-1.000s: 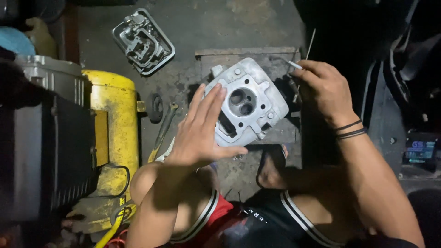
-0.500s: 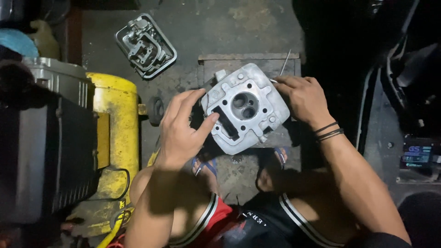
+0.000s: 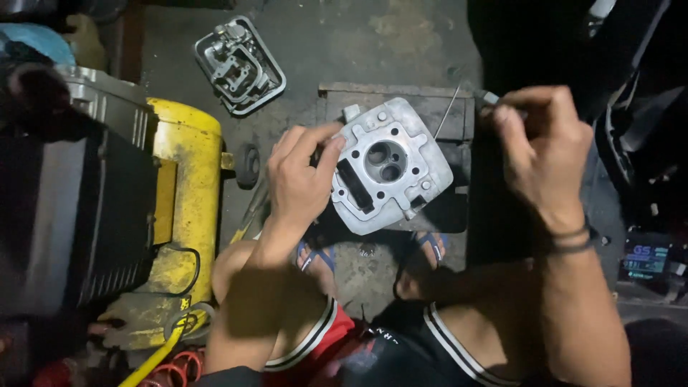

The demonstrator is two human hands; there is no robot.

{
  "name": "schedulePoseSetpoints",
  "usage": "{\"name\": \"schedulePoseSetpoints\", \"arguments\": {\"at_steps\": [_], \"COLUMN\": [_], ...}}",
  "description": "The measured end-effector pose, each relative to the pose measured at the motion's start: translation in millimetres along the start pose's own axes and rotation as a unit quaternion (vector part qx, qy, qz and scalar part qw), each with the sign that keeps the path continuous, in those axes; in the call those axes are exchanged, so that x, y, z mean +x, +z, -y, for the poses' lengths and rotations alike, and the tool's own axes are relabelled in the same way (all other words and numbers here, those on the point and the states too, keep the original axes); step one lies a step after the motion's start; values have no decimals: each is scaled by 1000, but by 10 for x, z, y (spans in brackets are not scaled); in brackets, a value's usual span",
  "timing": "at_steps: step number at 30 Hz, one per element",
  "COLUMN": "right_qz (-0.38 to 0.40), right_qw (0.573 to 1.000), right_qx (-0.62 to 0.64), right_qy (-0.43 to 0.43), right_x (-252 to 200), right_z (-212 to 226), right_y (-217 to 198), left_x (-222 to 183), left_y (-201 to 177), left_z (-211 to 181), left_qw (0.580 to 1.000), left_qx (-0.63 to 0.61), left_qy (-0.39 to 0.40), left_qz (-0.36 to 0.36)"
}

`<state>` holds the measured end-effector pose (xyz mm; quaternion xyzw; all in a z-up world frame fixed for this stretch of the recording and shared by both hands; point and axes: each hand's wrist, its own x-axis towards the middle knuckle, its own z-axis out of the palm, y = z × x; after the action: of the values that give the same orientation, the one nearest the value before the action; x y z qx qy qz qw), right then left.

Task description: Cleaning or lapping valves in a motorcycle cylinder head using a manual T-handle tool.

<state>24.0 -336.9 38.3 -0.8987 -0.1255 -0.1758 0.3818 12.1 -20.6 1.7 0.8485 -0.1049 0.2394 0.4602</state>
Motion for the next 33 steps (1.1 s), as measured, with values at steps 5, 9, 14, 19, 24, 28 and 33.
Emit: {"name": "schedulePoseSetpoints", "arguments": {"at_steps": [5, 9, 14, 19, 24, 28, 33], "right_qz": [206, 174, 172, 157, 171, 182, 144], "right_qw": [978, 949, 885, 860, 870, 898, 855], "right_qx": [-23, -222, -365, -437, -433, -360, -446], "right_qy": [13, -139, -234, -212, -162, -173, -224], "right_x": [-16, -40, 35, 47, 29, -11, -39], "right_z": [702, 790, 761, 711, 857, 938, 812], "right_y": [-70, 152, 401, 482, 487, 469, 474], "left_x": [-48, -23, -57, -34, -5, 5, 2], "left_y": [-4, -133, -122, -49, -7, -45, -75], "left_z": [-14, -246, -214, -181, -277, -347, -329], "left_qw": [999, 998, 999, 998, 996, 996, 997], "left_qx": [19, 55, 34, 37, 32, 36, 40], "left_qy": [-28, 8, -10, -16, 31, 13, -8], "left_qz": [-8, 10, 32, 46, 78, 80, 58]}}
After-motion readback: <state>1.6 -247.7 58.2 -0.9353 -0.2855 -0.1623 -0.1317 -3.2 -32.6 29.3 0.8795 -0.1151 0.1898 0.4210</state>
